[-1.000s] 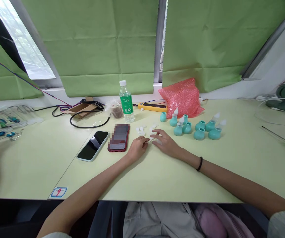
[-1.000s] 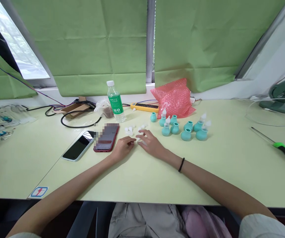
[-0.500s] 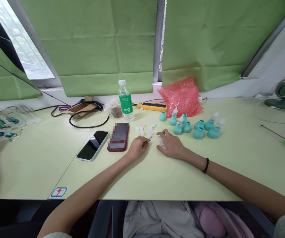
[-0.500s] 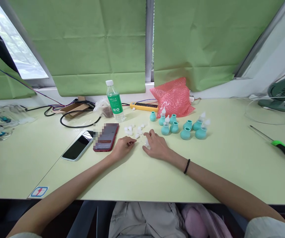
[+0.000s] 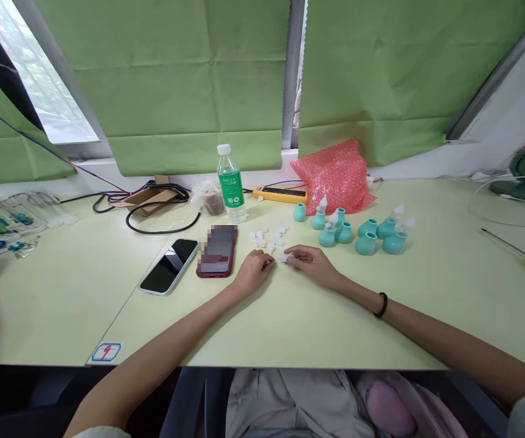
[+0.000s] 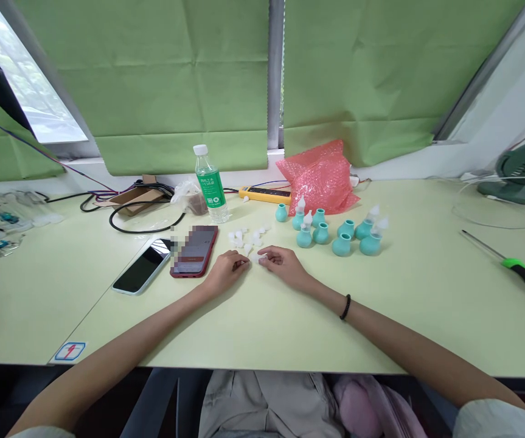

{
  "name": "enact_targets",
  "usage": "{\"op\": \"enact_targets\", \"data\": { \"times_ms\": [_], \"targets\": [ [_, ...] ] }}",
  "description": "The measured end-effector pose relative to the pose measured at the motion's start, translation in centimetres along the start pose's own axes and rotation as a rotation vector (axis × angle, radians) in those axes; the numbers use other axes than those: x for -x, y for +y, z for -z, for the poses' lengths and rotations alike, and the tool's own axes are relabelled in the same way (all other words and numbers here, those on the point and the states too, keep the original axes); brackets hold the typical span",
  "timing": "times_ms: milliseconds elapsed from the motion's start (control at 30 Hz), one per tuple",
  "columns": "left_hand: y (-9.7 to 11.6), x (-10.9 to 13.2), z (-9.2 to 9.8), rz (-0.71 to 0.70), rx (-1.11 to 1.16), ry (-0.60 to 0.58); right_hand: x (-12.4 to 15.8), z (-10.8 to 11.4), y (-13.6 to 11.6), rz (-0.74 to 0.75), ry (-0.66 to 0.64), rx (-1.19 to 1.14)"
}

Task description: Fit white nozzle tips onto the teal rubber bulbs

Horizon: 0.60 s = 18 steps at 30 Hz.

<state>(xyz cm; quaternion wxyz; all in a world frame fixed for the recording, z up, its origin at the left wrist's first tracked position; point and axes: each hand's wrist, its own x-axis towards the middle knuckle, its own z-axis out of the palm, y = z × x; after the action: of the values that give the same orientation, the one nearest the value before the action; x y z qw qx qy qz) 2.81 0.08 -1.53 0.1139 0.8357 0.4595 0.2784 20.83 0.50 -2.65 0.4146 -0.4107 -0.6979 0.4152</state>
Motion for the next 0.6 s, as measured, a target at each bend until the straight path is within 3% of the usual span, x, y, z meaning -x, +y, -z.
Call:
{"op": "enact_targets", "data": {
  "times_ms": [200,367,600],
  "targets": [
    [0.2,-0.2,0.4,0.139,0.425,0.072,0.4,-0.7,-0.5,-0.166,0.059,-0.369],
    [0.5,-0.2,0.5,0.178,0.551,0.13,0.9,-0.9,-1.1,-0.167,0.003,-0.327],
    [1.0,0.1,0.6,0.151,0.522,0.104,1.0,-1.2,-1.2,-0.13,-0.041,-0.275]
  ]
}}
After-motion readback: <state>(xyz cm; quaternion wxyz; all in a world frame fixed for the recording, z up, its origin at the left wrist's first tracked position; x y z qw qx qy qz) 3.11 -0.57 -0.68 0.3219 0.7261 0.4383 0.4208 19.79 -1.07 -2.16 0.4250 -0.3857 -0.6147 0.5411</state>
